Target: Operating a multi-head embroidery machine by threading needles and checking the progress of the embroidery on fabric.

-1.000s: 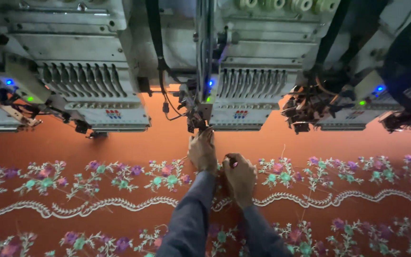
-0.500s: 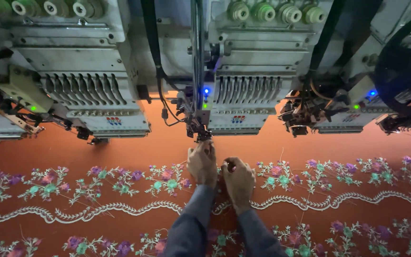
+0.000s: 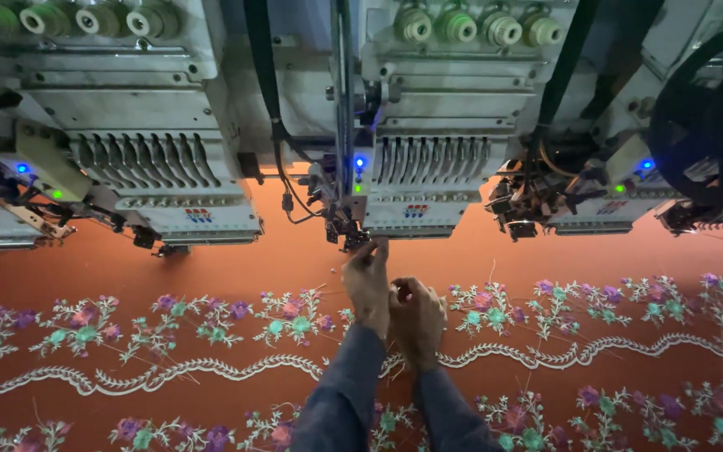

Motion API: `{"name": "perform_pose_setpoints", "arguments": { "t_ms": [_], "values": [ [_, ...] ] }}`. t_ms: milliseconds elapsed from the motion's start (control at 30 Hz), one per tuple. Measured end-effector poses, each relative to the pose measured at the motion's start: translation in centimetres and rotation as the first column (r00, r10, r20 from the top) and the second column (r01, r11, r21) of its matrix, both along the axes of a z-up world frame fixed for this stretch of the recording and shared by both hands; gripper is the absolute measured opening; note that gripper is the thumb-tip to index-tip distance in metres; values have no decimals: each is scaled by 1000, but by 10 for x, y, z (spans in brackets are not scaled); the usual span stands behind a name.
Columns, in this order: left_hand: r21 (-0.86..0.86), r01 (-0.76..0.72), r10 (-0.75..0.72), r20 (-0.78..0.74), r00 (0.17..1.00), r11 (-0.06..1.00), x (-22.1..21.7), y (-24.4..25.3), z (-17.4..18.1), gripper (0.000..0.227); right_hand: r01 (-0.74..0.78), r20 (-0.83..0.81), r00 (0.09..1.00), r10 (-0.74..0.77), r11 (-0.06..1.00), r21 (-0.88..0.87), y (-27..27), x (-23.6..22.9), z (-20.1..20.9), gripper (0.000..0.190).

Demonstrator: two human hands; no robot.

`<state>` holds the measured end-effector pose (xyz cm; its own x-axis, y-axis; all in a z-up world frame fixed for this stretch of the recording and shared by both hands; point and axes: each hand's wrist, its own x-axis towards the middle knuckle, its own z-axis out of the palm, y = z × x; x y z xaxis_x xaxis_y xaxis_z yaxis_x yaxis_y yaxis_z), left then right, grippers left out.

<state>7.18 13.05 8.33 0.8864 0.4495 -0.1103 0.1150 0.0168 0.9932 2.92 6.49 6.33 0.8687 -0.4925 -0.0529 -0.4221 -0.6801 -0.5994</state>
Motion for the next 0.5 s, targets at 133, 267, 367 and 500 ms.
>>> {"name": "perform_pose_setpoints", "arguments": {
  "t_ms": [133, 267, 367, 500],
  "values": [
    [-319, 25, 3, 87, 996, 947, 6, -3, 30, 37, -23, 58, 998, 23, 1000, 4, 4, -7, 9, 21],
    [-483, 88, -49, 92, 995, 871, -13, 21, 52, 37, -44, 71, 996, 44, 999, 2, 3, -7, 9, 22],
    [-429, 98, -43, 135, 990, 898, -37, 37, 66, 29, -48, 42, 998, 49, 999, -23, 2, -5, 7, 27],
    [-219, 23, -18, 26, 1000, 975, -56, 75, 64, 23, -61, 43, 997, 64, 997, -51, 7, -10, 18, 28]
  ]
}}
